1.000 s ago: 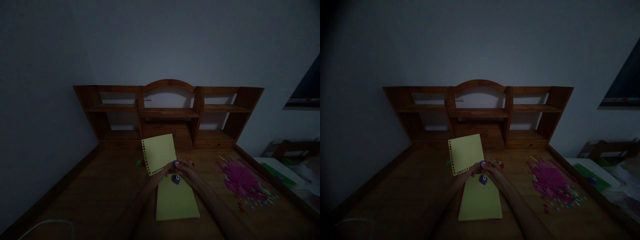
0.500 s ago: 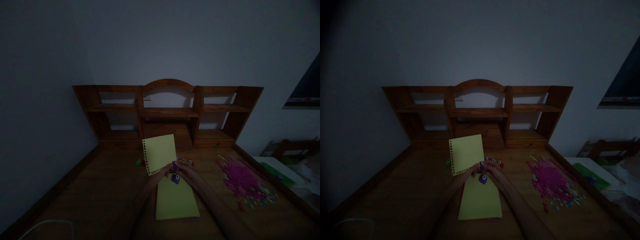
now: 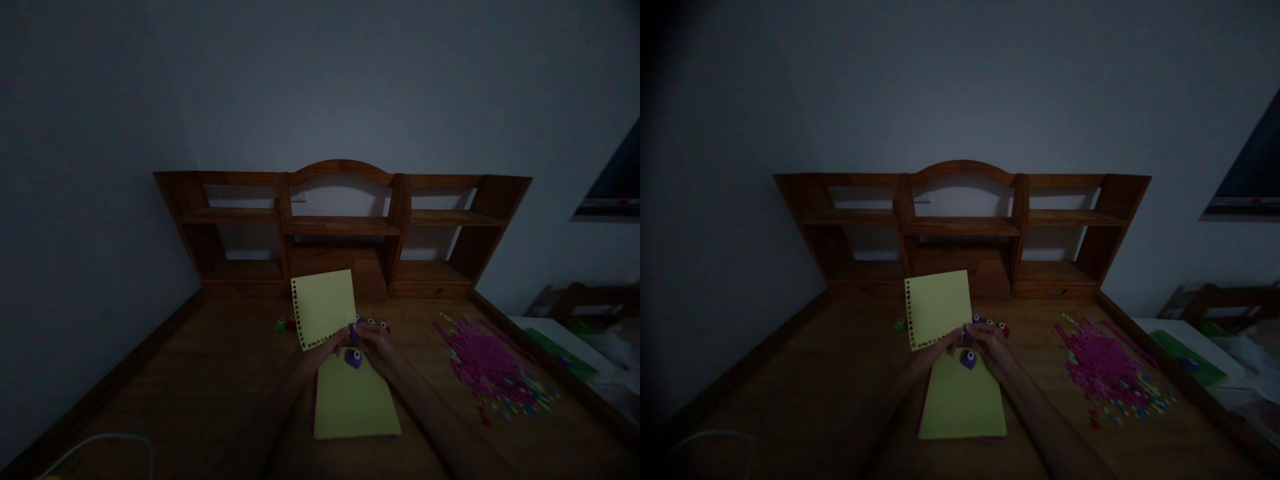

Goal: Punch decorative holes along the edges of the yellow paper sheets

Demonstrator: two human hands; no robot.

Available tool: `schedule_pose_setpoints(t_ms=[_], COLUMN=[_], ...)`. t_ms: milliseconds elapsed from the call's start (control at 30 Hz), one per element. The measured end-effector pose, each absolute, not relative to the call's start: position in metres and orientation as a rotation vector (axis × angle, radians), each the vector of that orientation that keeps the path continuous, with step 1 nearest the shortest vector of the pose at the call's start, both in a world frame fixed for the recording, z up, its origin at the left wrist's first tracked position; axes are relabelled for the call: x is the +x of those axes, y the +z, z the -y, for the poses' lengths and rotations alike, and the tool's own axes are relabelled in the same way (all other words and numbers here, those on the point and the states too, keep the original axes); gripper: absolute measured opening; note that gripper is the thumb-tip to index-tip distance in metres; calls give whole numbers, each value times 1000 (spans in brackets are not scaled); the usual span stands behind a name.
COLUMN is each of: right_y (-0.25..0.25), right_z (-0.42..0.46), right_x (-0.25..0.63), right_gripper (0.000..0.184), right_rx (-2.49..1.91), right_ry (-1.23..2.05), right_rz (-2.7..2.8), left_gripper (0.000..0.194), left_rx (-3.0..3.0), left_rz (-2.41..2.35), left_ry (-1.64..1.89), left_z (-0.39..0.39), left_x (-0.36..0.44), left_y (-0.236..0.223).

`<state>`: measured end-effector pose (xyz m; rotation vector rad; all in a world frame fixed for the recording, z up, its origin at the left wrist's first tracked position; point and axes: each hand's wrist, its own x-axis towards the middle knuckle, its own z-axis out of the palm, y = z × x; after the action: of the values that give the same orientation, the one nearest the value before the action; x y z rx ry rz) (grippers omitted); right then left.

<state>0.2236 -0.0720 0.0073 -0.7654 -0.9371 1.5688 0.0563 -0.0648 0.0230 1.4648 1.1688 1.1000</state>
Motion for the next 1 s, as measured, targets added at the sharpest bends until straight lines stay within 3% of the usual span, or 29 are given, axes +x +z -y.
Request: schedule_pose_setpoints(t_ms=[567, 1000], right_y=[10, 6], right_z=[78, 74], right_x=[215, 222], right_gripper=[33, 31], right_rx=[-882, -878], right_ry=[1438, 1453], right_rz=[1027, 1089], left_gripper=[61, 62], left_rx=[1356, 1375], left_rz=[-1200, -1135], left_ry=[1135, 1136], left_z=[57, 60], left_x=[51, 51], left_y=[12, 22])
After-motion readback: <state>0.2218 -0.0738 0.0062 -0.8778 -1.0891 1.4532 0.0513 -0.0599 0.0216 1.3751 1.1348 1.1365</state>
